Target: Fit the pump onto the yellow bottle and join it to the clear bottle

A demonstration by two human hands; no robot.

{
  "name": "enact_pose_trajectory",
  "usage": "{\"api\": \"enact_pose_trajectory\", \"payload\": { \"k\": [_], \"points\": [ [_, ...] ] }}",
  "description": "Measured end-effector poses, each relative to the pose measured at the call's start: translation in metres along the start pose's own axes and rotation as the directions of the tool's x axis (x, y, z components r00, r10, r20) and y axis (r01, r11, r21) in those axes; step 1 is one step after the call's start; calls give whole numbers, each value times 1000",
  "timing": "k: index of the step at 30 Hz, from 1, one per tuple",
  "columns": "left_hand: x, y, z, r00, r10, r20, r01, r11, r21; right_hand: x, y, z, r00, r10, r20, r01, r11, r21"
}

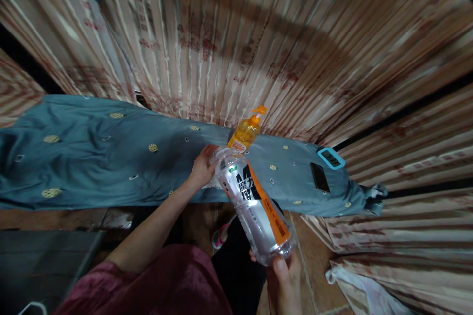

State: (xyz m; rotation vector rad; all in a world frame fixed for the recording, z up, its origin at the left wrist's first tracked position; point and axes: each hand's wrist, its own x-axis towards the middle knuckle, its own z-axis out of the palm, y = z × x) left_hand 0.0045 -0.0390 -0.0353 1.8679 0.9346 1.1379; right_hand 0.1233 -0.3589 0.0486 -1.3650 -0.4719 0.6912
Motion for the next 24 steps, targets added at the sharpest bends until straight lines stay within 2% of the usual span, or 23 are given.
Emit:
{"api": "enact_pose_trajectory", "payload": {
  "k": [8,13,24],
  "points": [
    [0,-6,2,999,44,2,-44,999,-8,1,-7,9,1000,-6,31,6,1000,13],
    [-1,-7,2,998,56,-11,-56,998,-14,0,-13,15,1000,22,5,-22,999,34],
    [-1,-4,0,1000,22,5,-22,1000,7,10,3,-7,1000,29,-8,-28,999,26]
  ]
}}
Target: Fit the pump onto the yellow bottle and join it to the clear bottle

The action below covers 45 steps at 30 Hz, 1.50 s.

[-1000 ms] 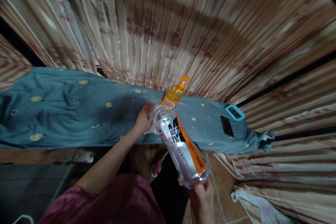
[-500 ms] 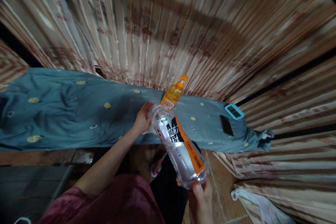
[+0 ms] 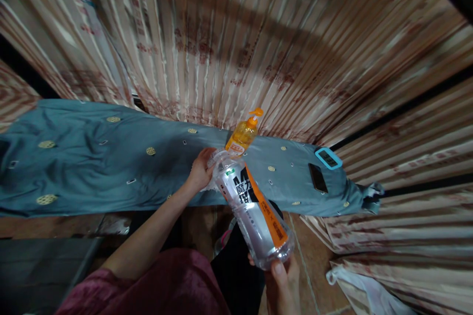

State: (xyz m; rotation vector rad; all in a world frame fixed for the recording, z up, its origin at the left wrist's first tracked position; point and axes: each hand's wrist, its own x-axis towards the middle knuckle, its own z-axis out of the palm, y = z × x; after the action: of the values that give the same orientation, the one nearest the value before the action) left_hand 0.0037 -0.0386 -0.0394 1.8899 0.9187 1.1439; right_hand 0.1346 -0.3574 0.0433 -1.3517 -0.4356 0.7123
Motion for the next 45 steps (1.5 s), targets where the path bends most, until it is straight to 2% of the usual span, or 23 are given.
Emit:
{"api": "enact_pose_trajectory", "payload": {
  "k": [8,12,19,33,39,45],
  "points": [
    [0,-1,1,1000,2,5,-2,1000,-1,-6,4,7,998,-55,-41,55,998,-11],
    [0,0,1,1000,6,-11,-6,1000,-3,-2,4,7,997,-45,-65,45,999,-12],
    [0,0,2,1000,-2,-16,2,1000,-1,-3,0,8,999,-40,-23,39,998,-48],
    [1,5,1,1000,0,-21,0,1000,-2,-6,1,8,998,-55,-22,53,995,-83],
    [1,3,0,1000,-4,0,4,1000,5,-9,-5,16,999,-13,-43,10,999,-51],
    [0,1,0,1000,5,2,-5,1000,3,-8,-8,19,1000,-27,-7,26,999,-41]
  ]
}}
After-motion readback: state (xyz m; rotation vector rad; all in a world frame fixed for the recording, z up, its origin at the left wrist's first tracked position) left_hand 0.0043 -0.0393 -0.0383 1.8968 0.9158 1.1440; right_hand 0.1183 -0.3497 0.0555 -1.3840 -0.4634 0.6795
